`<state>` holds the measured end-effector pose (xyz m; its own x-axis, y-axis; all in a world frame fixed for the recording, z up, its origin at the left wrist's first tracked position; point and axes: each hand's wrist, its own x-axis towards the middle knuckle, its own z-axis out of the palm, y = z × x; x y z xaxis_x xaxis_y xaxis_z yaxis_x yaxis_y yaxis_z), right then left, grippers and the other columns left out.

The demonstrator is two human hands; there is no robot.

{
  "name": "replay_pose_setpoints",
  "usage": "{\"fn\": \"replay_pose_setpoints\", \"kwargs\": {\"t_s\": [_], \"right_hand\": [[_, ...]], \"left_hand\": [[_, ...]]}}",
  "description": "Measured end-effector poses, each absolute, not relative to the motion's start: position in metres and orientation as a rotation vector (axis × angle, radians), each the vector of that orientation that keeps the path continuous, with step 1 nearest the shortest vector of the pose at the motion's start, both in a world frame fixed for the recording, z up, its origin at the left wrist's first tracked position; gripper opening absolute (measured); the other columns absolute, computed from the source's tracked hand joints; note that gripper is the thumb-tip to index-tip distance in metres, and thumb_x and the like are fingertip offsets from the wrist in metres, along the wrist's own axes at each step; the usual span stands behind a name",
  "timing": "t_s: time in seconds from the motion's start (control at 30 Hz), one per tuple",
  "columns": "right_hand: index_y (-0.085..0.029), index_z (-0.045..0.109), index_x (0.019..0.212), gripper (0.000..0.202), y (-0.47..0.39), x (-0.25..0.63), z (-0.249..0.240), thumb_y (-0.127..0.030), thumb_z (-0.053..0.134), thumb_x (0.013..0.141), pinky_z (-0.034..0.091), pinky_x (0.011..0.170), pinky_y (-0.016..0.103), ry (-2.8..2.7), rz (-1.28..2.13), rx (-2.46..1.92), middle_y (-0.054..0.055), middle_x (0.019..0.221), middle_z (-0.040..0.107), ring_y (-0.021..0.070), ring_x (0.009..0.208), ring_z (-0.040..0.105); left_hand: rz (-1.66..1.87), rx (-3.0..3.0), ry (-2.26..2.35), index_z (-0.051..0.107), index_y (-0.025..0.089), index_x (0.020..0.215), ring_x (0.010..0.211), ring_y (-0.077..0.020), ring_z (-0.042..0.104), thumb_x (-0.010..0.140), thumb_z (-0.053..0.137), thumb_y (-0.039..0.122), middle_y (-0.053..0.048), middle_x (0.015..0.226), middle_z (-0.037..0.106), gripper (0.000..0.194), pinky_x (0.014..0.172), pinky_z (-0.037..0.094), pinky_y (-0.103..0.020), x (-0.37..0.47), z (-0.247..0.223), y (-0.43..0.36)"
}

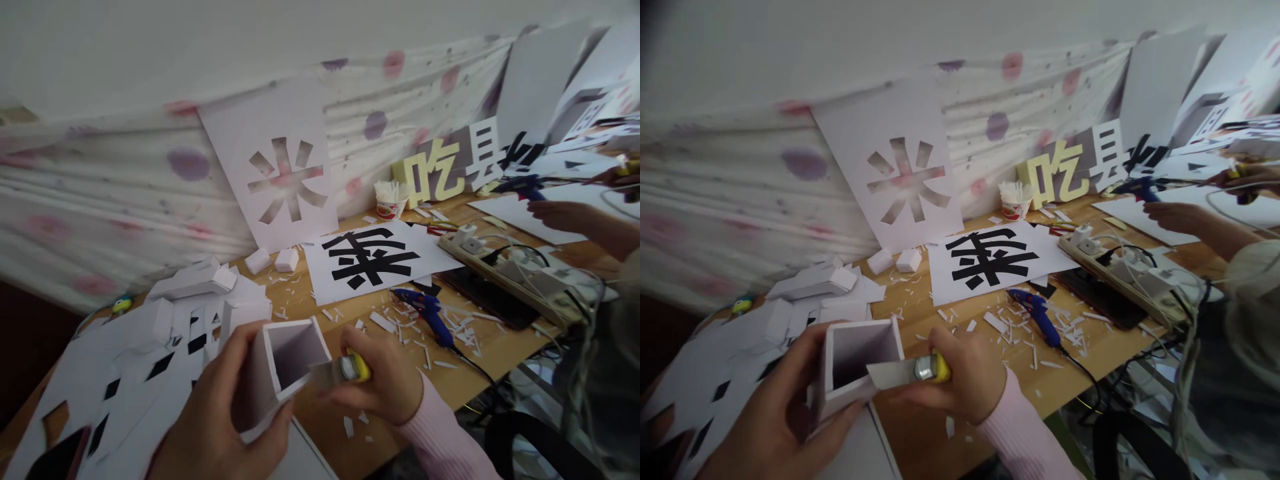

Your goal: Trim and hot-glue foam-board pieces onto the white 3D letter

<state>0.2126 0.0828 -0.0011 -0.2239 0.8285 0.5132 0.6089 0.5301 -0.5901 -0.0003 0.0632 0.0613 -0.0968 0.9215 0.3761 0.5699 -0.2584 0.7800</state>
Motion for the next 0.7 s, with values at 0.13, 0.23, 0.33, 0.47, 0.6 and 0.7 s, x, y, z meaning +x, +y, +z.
{"fn": "replay_pose_setpoints", "kwargs": {"t_s": [0.13, 0.23, 0.33, 0.47, 0.6, 0.7], "right_hand": [[-0.023, 0.048, 0.067, 0.017, 0.08, 0.216, 0.002, -0.008, 0.054, 0.063, 0.025, 0.047, 0.023, -1.978, 0.27, -1.262, -0.004, 0.05, 0.056, 0.0126, 0.044, 0.052], [-0.023, 0.045, 0.064, 0.02, 0.079, 0.217, 0.0, -0.005, 0.05, 0.058, 0.025, 0.047, 0.023, -1.953, 0.245, -1.3, -0.004, 0.047, 0.053, 0.0124, 0.043, 0.051], [-0.023, 0.043, 0.062, 0.019, 0.079, 0.217, -0.003, -0.006, 0.05, 0.057, 0.024, 0.046, 0.023, -1.938, 0.232, -1.335, -0.005, 0.046, 0.052, 0.0122, 0.042, 0.051], [-0.024, 0.045, 0.061, 0.018, 0.079, 0.217, -0.005, -0.007, 0.051, 0.058, 0.025, 0.047, 0.024, -1.925, 0.222, -1.361, -0.004, 0.047, 0.052, 0.0131, 0.043, 0.052], [-0.024, 0.046, 0.061, 0.016, 0.077, 0.217, -0.003, -0.009, 0.052, 0.059, 0.025, 0.046, 0.023, -1.915, 0.241, -1.348, -0.005, 0.046, 0.053, 0.0124, 0.042, 0.05], [-0.023, 0.047, 0.061, 0.016, 0.075, 0.216, -0.001, -0.009, 0.053, 0.06, 0.026, 0.046, 0.023, -1.909, 0.261, -1.329, -0.005, 0.045, 0.053, 0.0118, 0.041, 0.049]], "left_hand": [[1.002, 2.1, 1.511, 0.06, 0.028, 0.098, 0.074, -0.0212, 0.071, 0.069, 0.075, 0.038, -0.001, 0.087, 0.072, 0.034, 0.058, 0.059, -0.029, 0.011, 0.064, 0.067], [1.036, 2.251, 1.461, 0.054, 0.026, 0.09, 0.059, -0.017, 0.064, 0.071, 0.073, 0.035, 0.003, 0.072, 0.065, 0.028, 0.049, 0.053, -0.026, 0.017, 0.068, 0.07], [1.063, 2.345, 1.409, 0.052, 0.025, 0.091, 0.057, -0.0155, 0.062, 0.071, 0.07, 0.03, 0.004, 0.07, 0.063, 0.027, 0.048, 0.051, -0.024, 0.021, 0.069, 0.071], [1.066, 2.38, 1.37, 0.05, 0.025, 0.09, 0.054, -0.015, 0.06, 0.072, 0.068, 0.027, 0.004, 0.068, 0.061, 0.026, 0.046, 0.048, -0.023, 0.024, 0.068, 0.071], [1.05, 2.396, 1.351, 0.049, 0.025, 0.09, 0.054, -0.0151, 0.06, 0.073, 0.068, 0.029, 0.004, 0.068, 0.06, 0.026, 0.046, 0.048, -0.024, 0.026, 0.068, 0.071], [1.056, 2.404, 1.338, 0.049, 0.025, 0.09, 0.056, -0.0149, 0.06, 0.074, 0.069, 0.03, 0.004, 0.069, 0.06, 0.026, 0.048, 0.049, -0.024, 0.027, 0.069, 0.072]]}}
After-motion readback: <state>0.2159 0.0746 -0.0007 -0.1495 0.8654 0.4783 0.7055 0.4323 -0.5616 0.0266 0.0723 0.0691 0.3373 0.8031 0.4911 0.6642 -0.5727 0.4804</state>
